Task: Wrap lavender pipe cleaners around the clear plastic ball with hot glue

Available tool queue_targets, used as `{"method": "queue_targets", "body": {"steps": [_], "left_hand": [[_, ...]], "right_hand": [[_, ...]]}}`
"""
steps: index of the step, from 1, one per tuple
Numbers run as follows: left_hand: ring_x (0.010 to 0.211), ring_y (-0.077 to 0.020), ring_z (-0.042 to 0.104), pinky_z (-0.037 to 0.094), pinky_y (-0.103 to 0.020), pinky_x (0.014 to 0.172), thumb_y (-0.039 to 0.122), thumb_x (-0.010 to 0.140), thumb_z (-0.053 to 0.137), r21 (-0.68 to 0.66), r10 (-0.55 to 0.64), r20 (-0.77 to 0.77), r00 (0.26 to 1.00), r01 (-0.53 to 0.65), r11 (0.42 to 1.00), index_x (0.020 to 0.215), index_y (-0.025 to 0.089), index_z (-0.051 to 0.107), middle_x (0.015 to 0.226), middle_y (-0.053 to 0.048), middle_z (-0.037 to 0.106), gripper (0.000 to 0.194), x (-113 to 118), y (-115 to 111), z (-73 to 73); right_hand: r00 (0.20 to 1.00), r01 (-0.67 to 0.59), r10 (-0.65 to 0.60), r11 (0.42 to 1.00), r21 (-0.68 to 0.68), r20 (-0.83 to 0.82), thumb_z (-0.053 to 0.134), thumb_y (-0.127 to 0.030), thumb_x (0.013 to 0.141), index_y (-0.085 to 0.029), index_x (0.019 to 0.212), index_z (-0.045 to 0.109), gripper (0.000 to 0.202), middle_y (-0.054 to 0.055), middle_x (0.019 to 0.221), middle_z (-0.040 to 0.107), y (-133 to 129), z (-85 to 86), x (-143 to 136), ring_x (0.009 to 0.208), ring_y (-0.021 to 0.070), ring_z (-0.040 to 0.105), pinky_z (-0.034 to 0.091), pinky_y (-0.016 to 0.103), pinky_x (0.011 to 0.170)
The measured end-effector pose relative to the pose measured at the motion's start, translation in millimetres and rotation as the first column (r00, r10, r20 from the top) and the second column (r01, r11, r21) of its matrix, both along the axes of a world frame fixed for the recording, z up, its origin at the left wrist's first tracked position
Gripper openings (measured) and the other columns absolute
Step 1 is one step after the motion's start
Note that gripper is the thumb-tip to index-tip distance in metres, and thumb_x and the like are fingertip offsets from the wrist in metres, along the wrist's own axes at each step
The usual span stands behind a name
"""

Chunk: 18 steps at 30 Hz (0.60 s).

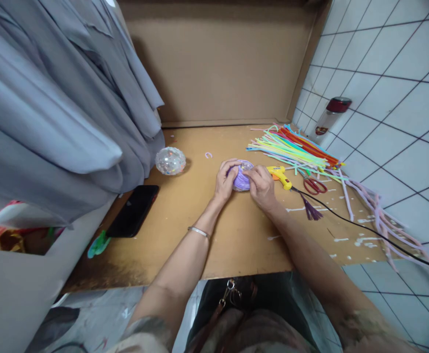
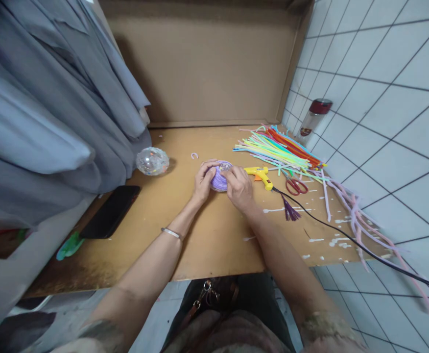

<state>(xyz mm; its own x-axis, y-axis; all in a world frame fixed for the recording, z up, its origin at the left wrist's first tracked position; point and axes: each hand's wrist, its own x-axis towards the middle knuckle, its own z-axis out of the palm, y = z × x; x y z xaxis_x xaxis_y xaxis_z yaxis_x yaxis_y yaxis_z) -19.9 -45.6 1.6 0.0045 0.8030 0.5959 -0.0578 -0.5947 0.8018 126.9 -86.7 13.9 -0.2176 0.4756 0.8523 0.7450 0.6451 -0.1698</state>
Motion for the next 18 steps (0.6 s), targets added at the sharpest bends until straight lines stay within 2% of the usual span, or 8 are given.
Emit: {"method": "queue_targets", "body": {"steps": [5,10,18], "left_hand": [[0.126,-0.0287,0.056,0.040,-0.046,0.113,0.065,0.085,0.059,0.065,-0.008,-0.148,0.989,0.018,0.998,0.107,0.023,0.071,0.125,-0.012,0.064,0.050,-5.5,-1.1,0.3],[0.130,-0.0301,0.054,0.038,-0.049,0.115,0.059,0.079,0.070,0.145,0.026,-0.279,0.960,0.015,0.989,0.118,0.023,0.065,0.134,-0.014,0.059,0.054,-4.9,-1.2,-2.6],[0.136,-0.0357,0.048,0.035,-0.051,0.116,0.052,0.065,0.085,0.237,0.224,-0.461,0.859,-0.124,0.964,0.127,0.024,0.060,0.142,-0.017,0.053,0.073,-0.9,-6.8,-2.4]], "right_hand": [[0.998,-0.022,0.020,0.999,-0.032,-0.066,0.041,-0.016,0.098,-0.022,0.104,0.072,0.032,0.007,0.086,0.058,2.4,-1.4,2.7,0.085,0.0222,0.055,0.046,0.035,0.076],[0.993,-0.045,0.043,0.999,-0.014,-0.108,0.042,-0.016,0.098,-0.023,0.105,0.071,0.030,0.007,0.087,0.059,4.8,-4.2,5.7,0.085,0.0218,0.057,0.048,0.036,0.077],[0.986,-0.088,0.080,0.995,-0.047,-0.149,0.042,-0.012,0.096,-0.022,0.105,0.070,0.030,0.006,0.088,0.057,7.3,-3.1,10.4,0.083,0.0210,0.057,0.049,0.035,0.075]]}}
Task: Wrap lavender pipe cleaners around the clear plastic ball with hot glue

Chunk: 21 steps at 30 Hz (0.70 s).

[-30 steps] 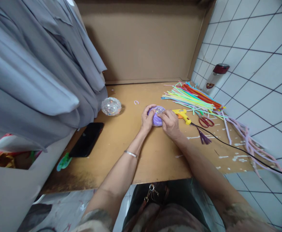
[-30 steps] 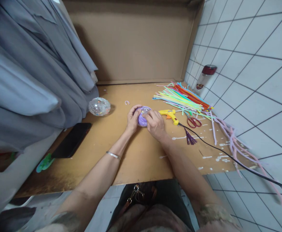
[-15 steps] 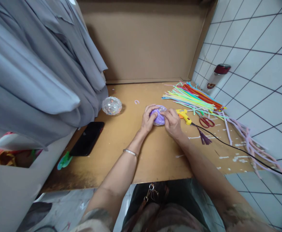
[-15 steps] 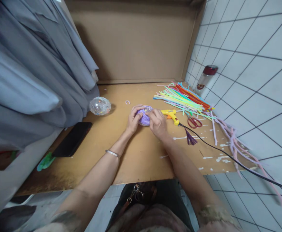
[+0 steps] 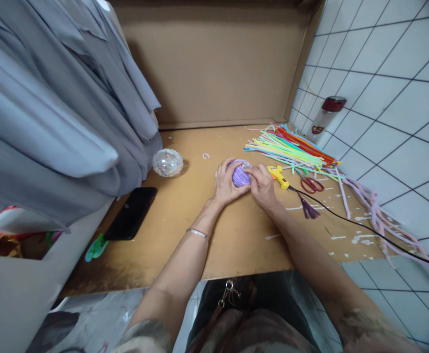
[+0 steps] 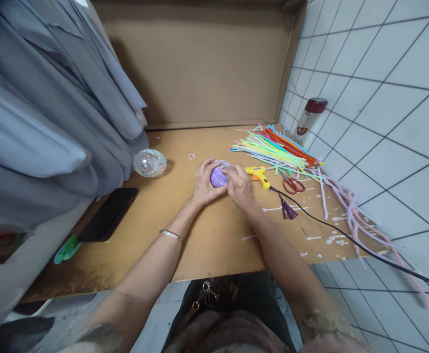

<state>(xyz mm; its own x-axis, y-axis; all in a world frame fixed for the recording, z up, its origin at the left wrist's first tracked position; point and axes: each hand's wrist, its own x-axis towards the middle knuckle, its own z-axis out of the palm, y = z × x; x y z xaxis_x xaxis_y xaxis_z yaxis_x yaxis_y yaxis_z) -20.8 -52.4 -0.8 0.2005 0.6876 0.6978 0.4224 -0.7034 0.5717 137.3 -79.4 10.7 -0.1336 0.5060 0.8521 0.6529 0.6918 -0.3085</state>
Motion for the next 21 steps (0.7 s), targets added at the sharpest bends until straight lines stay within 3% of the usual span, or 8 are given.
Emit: {"method": "queue_targets", "body": {"steps": [13,21], "left_hand": [[0.131,-0.0306,0.054,0.042,-0.048,0.114,0.052,0.078,0.074,0.154,0.072,-0.071,0.995,-0.060,0.986,0.136,0.019,0.046,0.136,-0.017,0.056,0.072,8.2,-2.1,-3.8],[0.131,-0.0293,0.056,0.048,-0.046,0.109,0.046,0.078,0.075,0.222,0.097,-0.044,0.994,-0.085,0.971,0.128,0.018,0.046,0.136,-0.018,0.057,0.064,7.6,0.2,-8.5]], "right_hand": [[0.999,-0.043,0.042,0.998,-0.036,-0.019,0.040,-0.015,0.097,-0.027,0.115,0.070,0.037,0.005,0.089,0.054,0.3,0.4,0.3,0.087,0.0221,0.055,0.048,0.037,0.077],[0.998,-0.056,0.054,0.997,-0.053,-0.039,0.038,-0.018,0.098,-0.028,0.113,0.072,0.038,0.006,0.089,0.054,0.6,0.7,-1.0,0.087,0.0220,0.054,0.048,0.037,0.077]]}}
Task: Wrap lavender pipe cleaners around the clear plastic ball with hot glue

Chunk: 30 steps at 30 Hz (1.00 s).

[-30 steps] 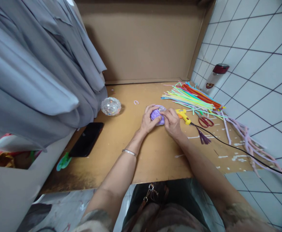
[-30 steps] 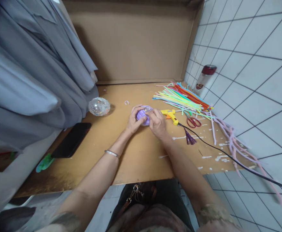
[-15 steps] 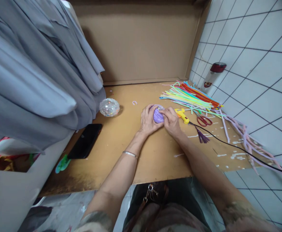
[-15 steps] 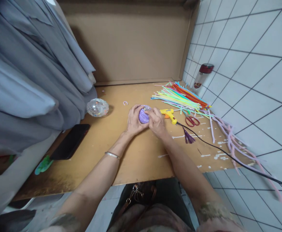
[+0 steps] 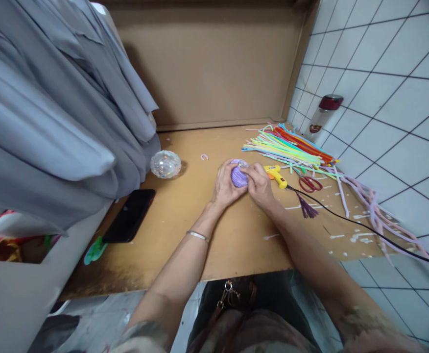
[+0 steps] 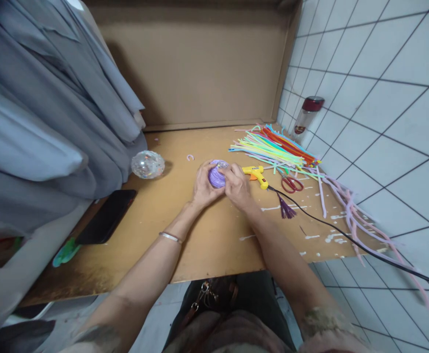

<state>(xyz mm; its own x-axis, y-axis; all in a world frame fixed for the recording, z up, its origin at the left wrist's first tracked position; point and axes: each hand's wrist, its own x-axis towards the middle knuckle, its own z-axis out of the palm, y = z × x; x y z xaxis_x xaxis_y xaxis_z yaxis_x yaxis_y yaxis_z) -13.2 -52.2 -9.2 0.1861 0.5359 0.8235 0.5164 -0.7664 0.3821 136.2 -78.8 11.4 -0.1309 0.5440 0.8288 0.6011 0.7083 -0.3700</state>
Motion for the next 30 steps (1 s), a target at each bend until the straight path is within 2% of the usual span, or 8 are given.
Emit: {"method": "queue_targets", "body": {"steps": [3,6,9,15,20,25,30], "left_hand": [[0.132,-0.0303,0.055,0.046,-0.046,0.110,0.048,0.077,0.076,-0.038,0.040,-0.031,0.999,-0.041,0.998,0.128,0.019,0.047,0.137,-0.018,0.057,0.065,1.0,-2.8,1.4],[0.133,-0.0333,0.054,0.044,-0.048,0.110,0.052,0.074,0.078,-0.109,0.133,-0.050,0.990,-0.138,0.984,0.127,0.020,0.049,0.140,-0.018,0.055,0.068,4.3,-8.0,4.0],[0.132,-0.0349,0.053,0.045,-0.048,0.109,0.048,0.072,0.080,-0.156,0.185,-0.046,0.982,-0.190,0.969,0.128,0.020,0.050,0.142,-0.019,0.053,0.070,8.0,-11.5,5.4],[0.128,-0.0307,0.055,0.044,-0.048,0.110,0.042,0.078,0.073,-0.122,0.124,0.019,0.992,-0.121,0.985,0.126,0.019,0.049,0.135,-0.018,0.056,0.058,9.4,-6.5,2.3],[0.125,-0.0289,0.057,0.046,-0.046,0.109,0.040,0.075,0.076,-0.080,0.064,0.090,0.994,-0.056,0.995,0.122,0.019,0.050,0.129,-0.016,0.058,0.058,6.4,-1.6,2.5],[0.122,-0.0282,0.059,0.049,-0.045,0.106,0.034,0.067,0.082,-0.136,0.017,0.145,0.989,0.003,0.991,0.119,0.020,0.051,0.125,-0.013,0.060,0.062,3.5,-3.1,8.5],[0.119,-0.0275,0.060,0.051,-0.046,0.104,0.031,0.064,0.084,-0.187,-0.019,0.179,0.984,0.053,0.981,0.118,0.022,0.050,0.124,-0.012,0.060,0.065,2.3,-3.8,9.7]], "right_hand": [[1.000,0.002,-0.002,1.000,-0.011,0.005,0.037,-0.020,0.100,-0.028,0.113,0.071,0.037,0.006,0.089,0.054,0.3,-0.1,0.3,0.087,0.0215,0.055,0.049,0.037,0.077],[1.000,0.008,-0.007,1.000,-0.012,0.014,0.036,-0.024,0.101,-0.027,0.114,0.071,0.037,0.006,0.090,0.055,0.6,-0.3,0.7,0.088,0.0211,0.055,0.049,0.036,0.078],[1.000,0.005,-0.005,1.000,-0.020,0.023,0.036,-0.026,0.102,-0.027,0.114,0.071,0.036,0.006,0.091,0.055,0.2,-0.1,0.5,0.089,0.0216,0.056,0.050,0.037,0.079],[1.000,0.000,0.001,1.000,-0.021,0.017,0.037,-0.028,0.101,-0.025,0.116,0.068,0.034,0.008,0.097,0.062,-3.8,4.5,-2.4,0.094,0.0226,0.060,0.052,0.040,0.084],[0.999,-0.019,0.017,0.999,-0.045,-0.043,0.049,-0.028,0.096,-0.023,0.113,0.066,0.025,0.008,0.100,0.067,-6.4,8.0,-2.4,0.094,0.0229,0.063,0.054,0.041,0.085],[0.995,-0.030,0.021,0.996,-0.081,-0.099,0.054,-0.031,0.095,-0.024,0.097,0.068,0.016,0.006,0.090,0.068,-7.4,10.0,0.2,0.084,0.0210,0.063,0.055,0.039,0.079],[0.992,-0.036,0.023,0.994,-0.105,-0.121,0.059,-0.031,0.092,-0.025,0.103,0.069,0.016,0.005,0.091,0.068,-10.2,13.7,0.0,0.083,0.0207,0.063,0.055,0.039,0.079]]}}
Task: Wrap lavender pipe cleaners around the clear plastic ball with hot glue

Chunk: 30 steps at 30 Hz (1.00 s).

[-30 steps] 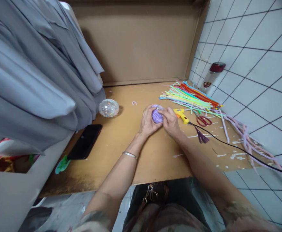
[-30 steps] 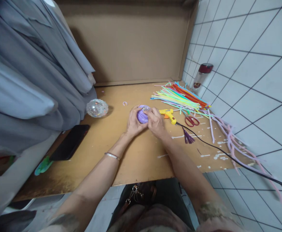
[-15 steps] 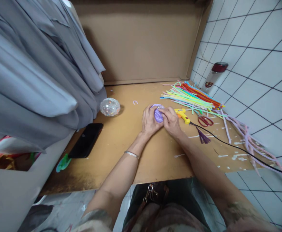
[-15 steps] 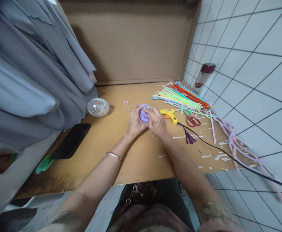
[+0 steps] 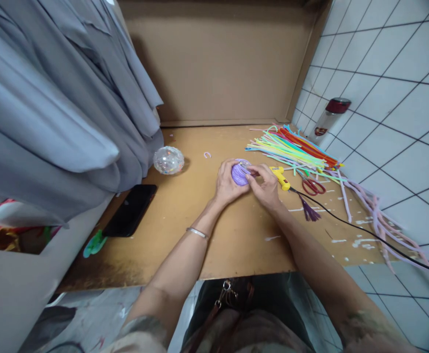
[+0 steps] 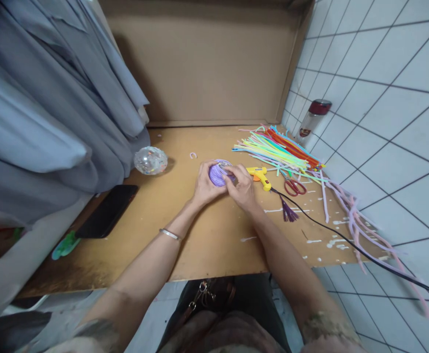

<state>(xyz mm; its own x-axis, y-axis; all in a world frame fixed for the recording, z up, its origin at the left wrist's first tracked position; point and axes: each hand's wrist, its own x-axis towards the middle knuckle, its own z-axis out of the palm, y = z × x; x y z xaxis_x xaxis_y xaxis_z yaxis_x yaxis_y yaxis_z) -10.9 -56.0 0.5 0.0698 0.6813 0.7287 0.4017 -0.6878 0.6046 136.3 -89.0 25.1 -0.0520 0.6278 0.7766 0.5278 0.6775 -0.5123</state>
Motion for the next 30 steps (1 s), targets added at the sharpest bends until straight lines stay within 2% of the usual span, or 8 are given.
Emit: {"method": "queue_targets", "body": {"steps": [6,11,16,22,26,30], "left_hand": [[0.114,-0.0257,0.063,0.052,-0.043,0.102,0.027,0.058,0.086,-0.090,-0.078,0.063,0.995,0.083,0.992,0.119,0.023,0.051,0.122,-0.010,0.061,0.070,-2.2,3.2,-2.6],[0.113,-0.0261,0.063,0.051,-0.043,0.102,0.028,0.055,0.088,-0.227,-0.115,0.150,0.982,0.148,0.963,0.118,0.022,0.051,0.123,-0.010,0.062,0.073,-6.1,4.5,0.7],[0.109,-0.0238,0.065,0.053,-0.039,0.099,0.027,0.054,0.085,-0.307,-0.141,0.220,0.965,0.206,0.929,0.119,0.020,0.050,0.120,-0.008,0.064,0.075,-14.5,8.8,2.7],[0.105,-0.0231,0.066,0.054,-0.036,0.095,0.035,0.052,0.086,-0.362,-0.169,0.266,0.949,0.261,0.895,0.117,0.019,0.050,0.117,-0.007,0.065,0.076,-26.3,17.9,1.0],[0.106,-0.0234,0.065,0.053,-0.036,0.097,0.039,0.050,0.086,-0.372,-0.215,0.286,0.934,0.315,0.873,0.118,0.019,0.051,0.118,-0.008,0.065,0.079,-31.3,19.9,1.6],[0.104,-0.0231,0.066,0.054,-0.035,0.095,0.040,0.051,0.087,-0.356,-0.258,0.264,0.929,0.343,0.869,0.116,0.019,0.053,0.113,-0.006,0.066,0.077,-32.3,19.0,2.3]], "right_hand": [[1.000,0.001,-0.001,1.000,0.013,0.014,0.062,-0.028,0.089,-0.023,0.101,0.069,0.015,0.005,0.090,0.067,0.9,0.6,2.1,0.083,0.0206,0.063,0.055,0.039,0.079],[0.999,0.035,-0.036,0.999,-0.024,-0.023,0.059,-0.030,0.090,-0.022,0.097,0.070,0.015,0.005,0.089,0.069,2.1,-0.9,4.4,0.084,0.0203,0.065,0.056,0.037,0.078],[0.979,0.171,-0.180,0.980,-0.102,-0.094,0.056,-0.032,0.089,-0.022,0.092,0.071,0.018,0.005,0.086,0.069,7.8,-3.8,10.8,0.081,0.0193,0.064,0.055,0.035,0.076],[0.897,0.261,-0.320,0.940,-0.219,-0.306,0.054,-0.036,0.085,-0.019,0.088,0.069,0.023,0.006,0.082,0.069,20.3,-9.5,20.3,0.074,0.0180,0.062,0.053,0.033,0.071],[0.882,0.238,-0.308,0.944,-0.226,-0.357,0.055,-0.038,0.082,-0.017,0.086,0.069,0.026,0.006,0.080,0.068,18.8,-9.0,17.4,0.071,0.0184,0.061,0.053,0.035,0.071],[0.921,0.232,-0.277,0.955,-0.185,-0.276,0.055,-0.039,0.083,-0.019,0.085,0.070,0.024,0.005,0.079,0.068,13.6,-4.8,12.6,0.072,0.0187,0.060,0.052,0.035,0.071]]}}
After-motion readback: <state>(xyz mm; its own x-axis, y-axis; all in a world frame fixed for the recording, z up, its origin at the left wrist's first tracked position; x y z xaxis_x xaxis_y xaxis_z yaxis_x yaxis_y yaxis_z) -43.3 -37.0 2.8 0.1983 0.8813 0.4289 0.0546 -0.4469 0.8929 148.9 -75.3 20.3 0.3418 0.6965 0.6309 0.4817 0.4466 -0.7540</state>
